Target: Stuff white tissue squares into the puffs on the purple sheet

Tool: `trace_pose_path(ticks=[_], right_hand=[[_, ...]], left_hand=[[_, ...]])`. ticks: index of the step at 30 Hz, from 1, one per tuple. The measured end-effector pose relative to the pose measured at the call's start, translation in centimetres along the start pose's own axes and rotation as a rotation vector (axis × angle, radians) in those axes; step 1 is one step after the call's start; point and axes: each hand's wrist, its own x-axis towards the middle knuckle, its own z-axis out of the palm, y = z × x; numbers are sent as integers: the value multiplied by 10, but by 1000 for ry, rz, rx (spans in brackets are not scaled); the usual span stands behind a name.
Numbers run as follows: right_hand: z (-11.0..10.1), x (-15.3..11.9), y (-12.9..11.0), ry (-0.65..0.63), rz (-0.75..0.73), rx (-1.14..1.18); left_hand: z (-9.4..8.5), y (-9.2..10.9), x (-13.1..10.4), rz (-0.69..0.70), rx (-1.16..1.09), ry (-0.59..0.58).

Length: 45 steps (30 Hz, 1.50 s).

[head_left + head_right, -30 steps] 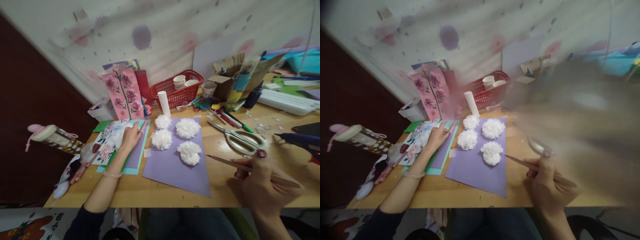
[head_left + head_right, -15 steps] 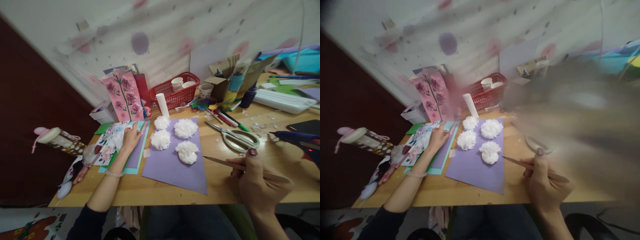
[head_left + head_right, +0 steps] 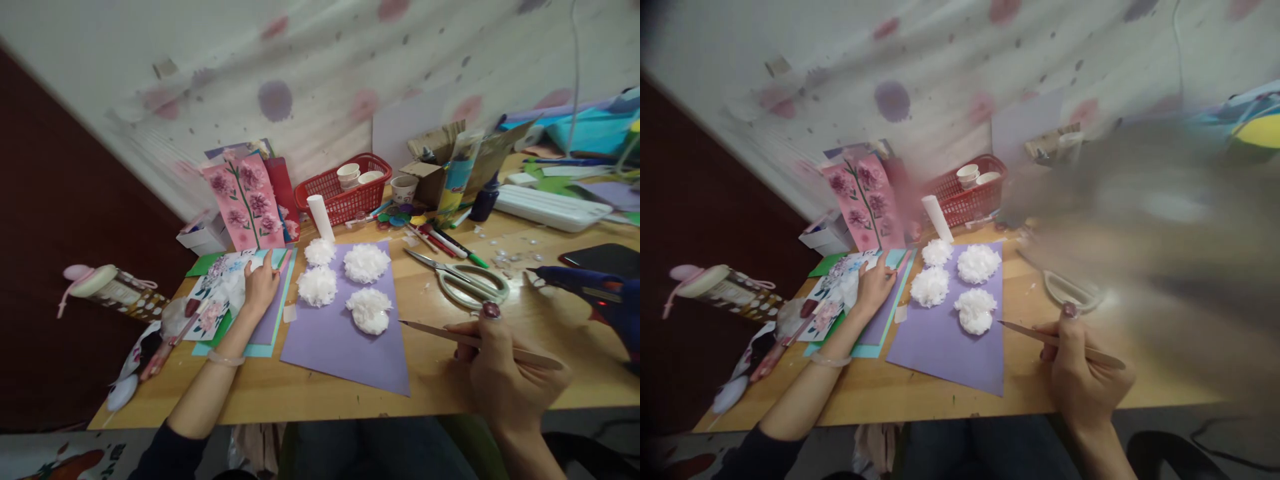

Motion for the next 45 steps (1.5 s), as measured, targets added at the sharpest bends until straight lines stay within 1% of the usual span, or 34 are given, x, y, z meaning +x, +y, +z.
trace_pose_path(ticks=[2,5,7,9,12,15,18,22,26,30,33,37,40,43,45], right_hand=[[0,0,-1,0,6,17],[1,-1,-4,6,-3,35],[1,-1,-5,16,3,60],[2,-1,-6,23,12,80],[2,0,-6,19,10,95],[2,1,-4,14,13,116],[1,1,-4,3,4,126],[0,2,-5,-4,-4,110],[0,0,-11,10,5,122],[1,-8,-19,41,67,146],[3,-17,-24,45,42,185],[6,-30,-27,80,-19,227],[3,-35,-26,78,0,272],[0,-38,-23,57,38,295],[-1,-39,-22,55,48,297]], left_hand=[[-2,4,0,-12,-76,14],[-11,11,2,-66,-243,36],[-19,17,3,-116,-384,13],[-27,24,0,-165,-529,-65],[-33,37,-15,-227,-710,-231],[-33,45,-35,-297,-849,-389],[-29,49,-54,-398,-999,-531],[-29,50,-69,-447,-1078,-602],[-36,53,-76,-477,-1217,-659],[-43,64,-84,-453,-1334,-679],[-39,81,-94,-451,-1426,-652],[-22,108,-113,-471,-1536,-620],[-7,124,-127,-512,-1571,-564],[4,132,-136,-551,-1562,-516],[9,132,-139,-561,-1560,-513]])
